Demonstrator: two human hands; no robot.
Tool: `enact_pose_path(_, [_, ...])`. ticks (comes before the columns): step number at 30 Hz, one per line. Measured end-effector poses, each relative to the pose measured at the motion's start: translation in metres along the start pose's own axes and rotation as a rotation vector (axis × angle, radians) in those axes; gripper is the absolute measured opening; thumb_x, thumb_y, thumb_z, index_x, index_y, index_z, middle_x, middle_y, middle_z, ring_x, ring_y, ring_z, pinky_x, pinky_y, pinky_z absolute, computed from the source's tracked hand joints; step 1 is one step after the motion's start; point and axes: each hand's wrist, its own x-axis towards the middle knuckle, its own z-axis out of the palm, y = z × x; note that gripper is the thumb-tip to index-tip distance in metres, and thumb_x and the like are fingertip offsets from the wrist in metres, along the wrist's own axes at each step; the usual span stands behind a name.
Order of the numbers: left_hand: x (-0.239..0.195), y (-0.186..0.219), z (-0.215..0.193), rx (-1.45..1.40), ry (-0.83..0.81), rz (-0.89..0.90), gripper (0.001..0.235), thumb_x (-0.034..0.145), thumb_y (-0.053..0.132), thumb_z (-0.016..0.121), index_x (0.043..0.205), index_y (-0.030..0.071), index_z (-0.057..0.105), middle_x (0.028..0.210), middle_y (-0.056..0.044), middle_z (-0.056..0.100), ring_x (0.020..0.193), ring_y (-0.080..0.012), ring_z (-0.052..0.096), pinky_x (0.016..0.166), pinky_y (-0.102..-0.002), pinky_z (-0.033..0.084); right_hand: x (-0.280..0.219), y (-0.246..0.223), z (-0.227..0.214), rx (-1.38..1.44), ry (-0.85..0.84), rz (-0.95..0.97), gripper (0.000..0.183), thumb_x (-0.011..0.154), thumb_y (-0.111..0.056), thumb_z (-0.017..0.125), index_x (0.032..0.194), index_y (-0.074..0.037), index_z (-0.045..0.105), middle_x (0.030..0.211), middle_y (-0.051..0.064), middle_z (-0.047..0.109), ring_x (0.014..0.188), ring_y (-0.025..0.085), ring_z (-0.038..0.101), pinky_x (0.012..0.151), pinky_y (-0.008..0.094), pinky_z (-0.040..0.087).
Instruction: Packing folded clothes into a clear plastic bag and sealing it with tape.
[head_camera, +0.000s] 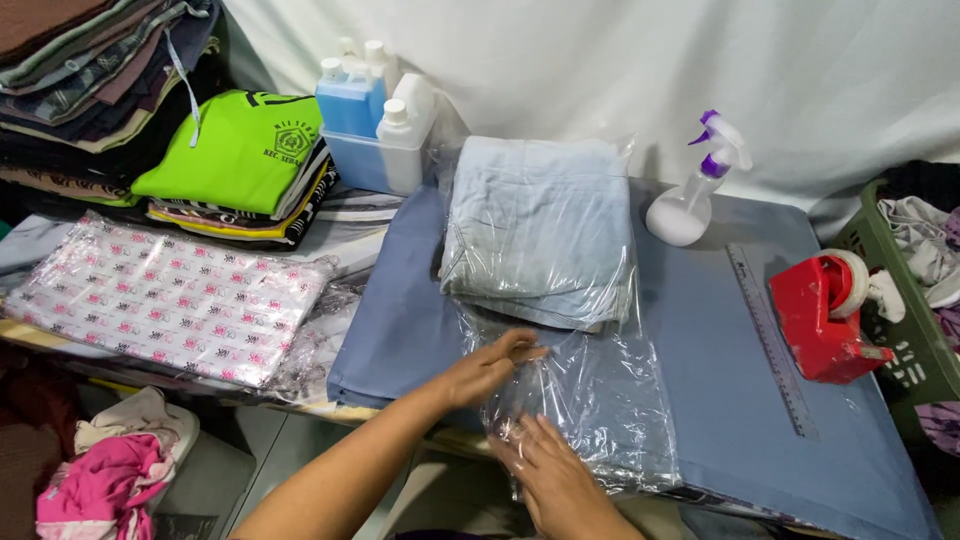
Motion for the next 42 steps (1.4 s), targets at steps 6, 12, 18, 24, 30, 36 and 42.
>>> enact_pose_path(6, [0.010, -0.005, -0.007, -0.142, -0.126, -0.081, 0.037, 0.104, 0.012, 0.046, 0.136, 0.006, 0.063, 0.149, -0.014, 0.061, 0.158, -0.0268, 0.033, 0.130, -0.042, 0.016, -0.014, 0.019, -0.014, 0.041, -0.119, -0.078, 0.034, 0.089, -0.004, 0.062, 0.121, -0.013, 0.071, 0.156, 0.006, 0.051, 0.154, 0.033, 0.029, 0.120, 0.049, 0.020])
enact_pose_path(12, [0.008, 0.025, 0.024, 0.590, 0.002, 0.013, 0.041, 0.089, 0.007, 0.066, 0.129, 0.014, 0.064, 0.155, -0.002, 0.052, 0.152, -0.0301, 0.028, 0.124, -0.056, 0.013, 0.007, 0.006, -0.056, 0.252, 0.235, 0.368, 0.020, 0.092, -0.003, 0.052, 0.108, -0.007, 0.063, 0.108, 0.009, 0.066, 0.088, 0.024, 0.072, 0.078, 0.039, 0.063])
enact_pose_path(18, [0.020, 0.051, 0.019, 0.820, -0.146, -0.033, 0.091, 0.081, 0.004, 0.070, 0.161, 0.013, 0.027, 0.170, -0.006, 0.013, 0.150, -0.0361, 0.029, 0.122, -0.058, 0.022, 0.014, 0.012, -0.082, 0.339, 0.162, 0.616, 0.031, 0.097, -0.018, 0.050, 0.125, -0.018, 0.064, 0.105, 0.005, 0.069, 0.088, 0.025, 0.073, 0.080, 0.036, 0.061])
enact_pose_path(24, [0.045, 0.079, 0.019, 1.002, -0.337, -0.242, 0.104, 0.079, 0.017, 0.078, 0.162, 0.012, 0.014, 0.173, -0.001, 0.002, 0.149, -0.0330, 0.029, 0.115, -0.062, 0.030, -0.010, 0.081, -0.091, -0.395, 0.445, 0.839, 0.070, 0.083, -0.060, 0.074, 0.115, 0.001, 0.066, 0.109, 0.018, 0.062, 0.104, 0.035, 0.060, 0.087, 0.045, 0.052])
enact_pose_path(30, [0.064, 0.085, 0.022, 1.133, -0.417, -0.286, 0.109, 0.074, 0.018, 0.082, 0.164, 0.029, 0.021, 0.173, 0.003, 0.014, 0.148, -0.0299, 0.035, 0.104, -0.062, 0.045, -0.028, 0.098, -0.092, -0.180, 0.249, 0.916, 0.054, 0.080, -0.058, 0.076, 0.088, -0.004, 0.074, 0.098, 0.010, 0.067, 0.093, 0.031, 0.065, 0.082, 0.043, 0.053])
enact_pose_path(36, [0.069, 0.108, 0.026, 1.188, -0.555, -0.390, 0.108, 0.075, 0.014, 0.083, 0.160, 0.043, 0.022, 0.173, 0.003, 0.004, 0.151, -0.0351, 0.026, 0.104, -0.063, 0.045, -0.038, 0.105, -0.074, 0.582, 0.671, 0.448, 0.019, 0.091, -0.017, 0.069, 0.085, 0.000, 0.074, 0.088, 0.005, 0.064, 0.076, 0.013, 0.055, 0.066, 0.027, 0.042])
enact_pose_path(42, [0.056, 0.082, 0.039, 1.173, -0.459, -0.313, 0.095, 0.087, 0.009, 0.069, 0.163, 0.037, 0.019, 0.173, -0.003, 0.001, 0.152, -0.0436, 0.018, 0.106, -0.080, 0.027, 0.010, 0.063, -0.079, 0.811, 0.751, 0.272, 0.014, 0.094, -0.004, 0.067, 0.081, 0.001, 0.070, 0.101, 0.003, 0.067, 0.081, 0.007, 0.055, 0.074, 0.021, 0.044])
